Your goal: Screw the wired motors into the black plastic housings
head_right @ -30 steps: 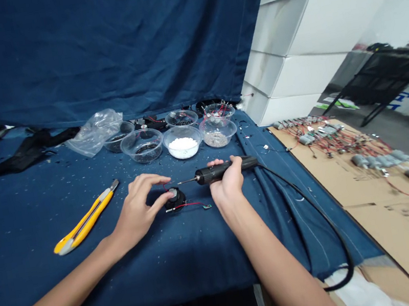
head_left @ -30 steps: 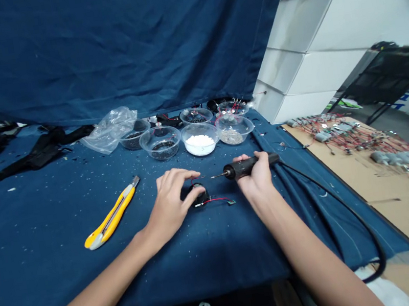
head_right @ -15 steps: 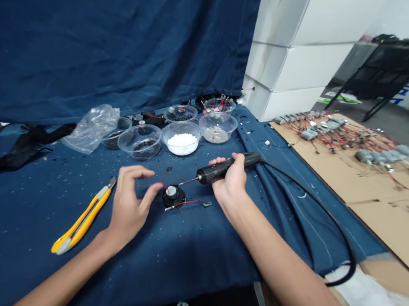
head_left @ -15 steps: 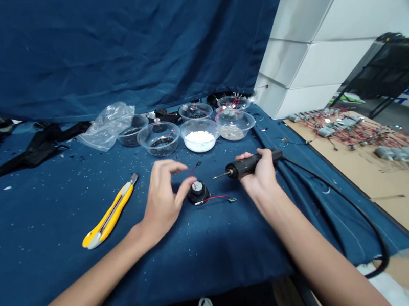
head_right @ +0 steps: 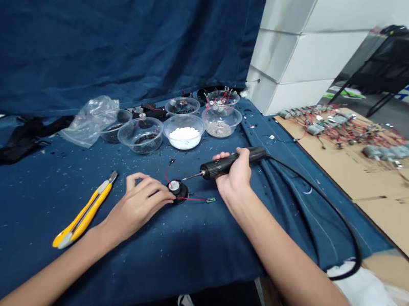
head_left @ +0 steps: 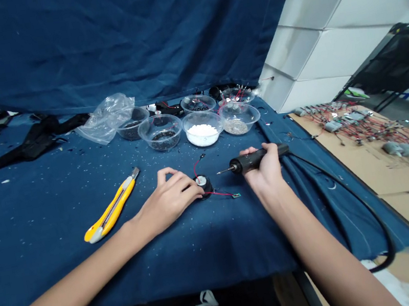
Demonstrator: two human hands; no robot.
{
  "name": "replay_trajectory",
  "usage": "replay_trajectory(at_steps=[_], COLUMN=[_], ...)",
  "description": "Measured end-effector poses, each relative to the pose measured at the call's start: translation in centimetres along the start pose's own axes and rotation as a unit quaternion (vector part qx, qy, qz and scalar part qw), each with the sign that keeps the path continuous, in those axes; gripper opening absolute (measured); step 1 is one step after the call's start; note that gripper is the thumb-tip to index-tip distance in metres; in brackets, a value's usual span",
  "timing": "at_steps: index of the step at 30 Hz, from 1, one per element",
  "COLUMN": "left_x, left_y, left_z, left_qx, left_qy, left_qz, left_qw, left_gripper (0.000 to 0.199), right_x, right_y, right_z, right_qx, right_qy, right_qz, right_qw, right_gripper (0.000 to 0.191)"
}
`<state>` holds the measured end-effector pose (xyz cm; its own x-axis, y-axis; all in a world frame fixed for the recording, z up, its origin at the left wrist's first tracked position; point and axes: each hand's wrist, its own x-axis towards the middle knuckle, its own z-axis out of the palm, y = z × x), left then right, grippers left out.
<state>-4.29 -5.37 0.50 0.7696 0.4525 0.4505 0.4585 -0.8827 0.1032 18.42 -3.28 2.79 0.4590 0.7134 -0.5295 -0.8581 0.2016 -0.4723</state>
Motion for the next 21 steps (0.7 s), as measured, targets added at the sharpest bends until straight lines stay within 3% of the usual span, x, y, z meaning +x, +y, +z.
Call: replay_trajectory(at_steps=[15,21], left_x=[-0.05,-0.30], left_y=[-0.32,-0.24], left_z=[1.02,1.06], left_qx=[0.015,-0.007], left_qy=[-0.003,-0.011], left_qz=[0.008,-0.015], left_qw=[1.000,1.000], left_gripper=[0.014,0.014], right_x=[-0.16,-0.40], right_y=[0.29,0.55], right_z=[-0.02,-0.10], right_qx=[-0.021,-0.035], right_qy=[-0.005,-0.033], right_qz=[-0.010,-0.069], right_qw=[1.000,0.996], right_gripper=[0.012,0.015])
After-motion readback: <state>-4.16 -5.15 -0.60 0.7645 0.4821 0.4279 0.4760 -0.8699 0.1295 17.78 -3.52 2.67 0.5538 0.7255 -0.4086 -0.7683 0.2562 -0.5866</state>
